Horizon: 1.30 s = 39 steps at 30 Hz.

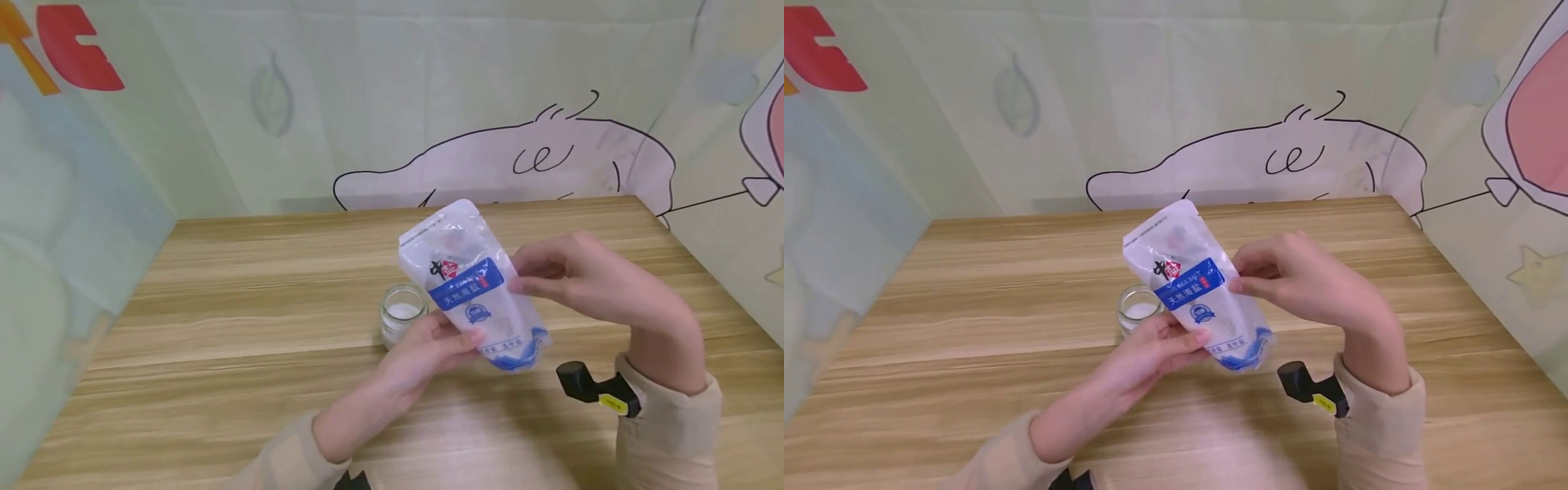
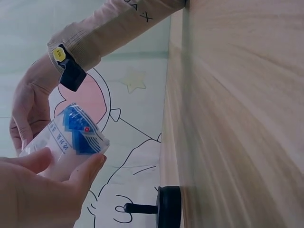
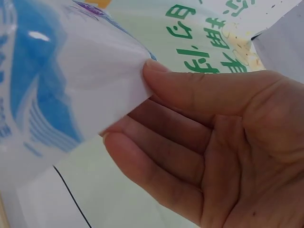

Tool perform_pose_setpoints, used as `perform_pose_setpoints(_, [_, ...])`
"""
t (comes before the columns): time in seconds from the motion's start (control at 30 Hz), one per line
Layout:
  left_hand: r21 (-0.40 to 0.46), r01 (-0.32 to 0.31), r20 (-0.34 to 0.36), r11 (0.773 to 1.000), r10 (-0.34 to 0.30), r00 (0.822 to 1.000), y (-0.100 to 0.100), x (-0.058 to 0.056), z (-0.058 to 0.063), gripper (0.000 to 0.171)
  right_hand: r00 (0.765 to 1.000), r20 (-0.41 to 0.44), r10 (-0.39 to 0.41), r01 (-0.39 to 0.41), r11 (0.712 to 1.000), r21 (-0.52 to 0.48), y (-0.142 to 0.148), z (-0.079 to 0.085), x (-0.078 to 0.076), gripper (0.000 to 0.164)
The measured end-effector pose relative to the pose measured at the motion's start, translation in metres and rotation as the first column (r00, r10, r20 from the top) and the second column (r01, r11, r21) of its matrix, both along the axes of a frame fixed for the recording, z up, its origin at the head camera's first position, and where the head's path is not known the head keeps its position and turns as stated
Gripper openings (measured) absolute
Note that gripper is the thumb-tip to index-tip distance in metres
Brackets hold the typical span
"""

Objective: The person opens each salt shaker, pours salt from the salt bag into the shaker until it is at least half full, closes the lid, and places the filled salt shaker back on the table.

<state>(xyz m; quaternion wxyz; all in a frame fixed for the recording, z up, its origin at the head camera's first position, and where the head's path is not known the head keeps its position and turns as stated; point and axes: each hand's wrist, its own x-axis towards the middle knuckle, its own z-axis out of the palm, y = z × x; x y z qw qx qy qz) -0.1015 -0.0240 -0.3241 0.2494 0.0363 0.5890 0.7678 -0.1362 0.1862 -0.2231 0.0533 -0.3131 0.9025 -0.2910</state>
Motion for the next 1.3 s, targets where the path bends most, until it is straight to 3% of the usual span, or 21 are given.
perform_pose_setpoints(0.5, [-0.204, 0.034, -0.168, 0.978, -0.07, 0.983, -0.007, -0.003, 0.004, 0.04, 0.999, -0.005, 0.036, -0.036, 0.999, -0.027, 0.006, 0.0, 0.001, 0.011])
perform_pose_setpoints(0.87, [-0.37, 0.014, -0.291, 0.929, -0.13, 0.948, -0.013, -0.009, 0.014, 0.034, 0.999, -0.036, 0.016, -0.019, 0.997, -0.074, 0.009, 0.0, 0.003, 0.014])
perform_pose_setpoints(1.3, [-0.438, 0.012, -0.378, 0.899, -0.197, 0.904, -0.02, -0.016, 0.027, 0.033, 0.996, -0.094, 0.001, -0.014, 0.99, -0.138, 0.011, 0.002, 0.004, 0.019])
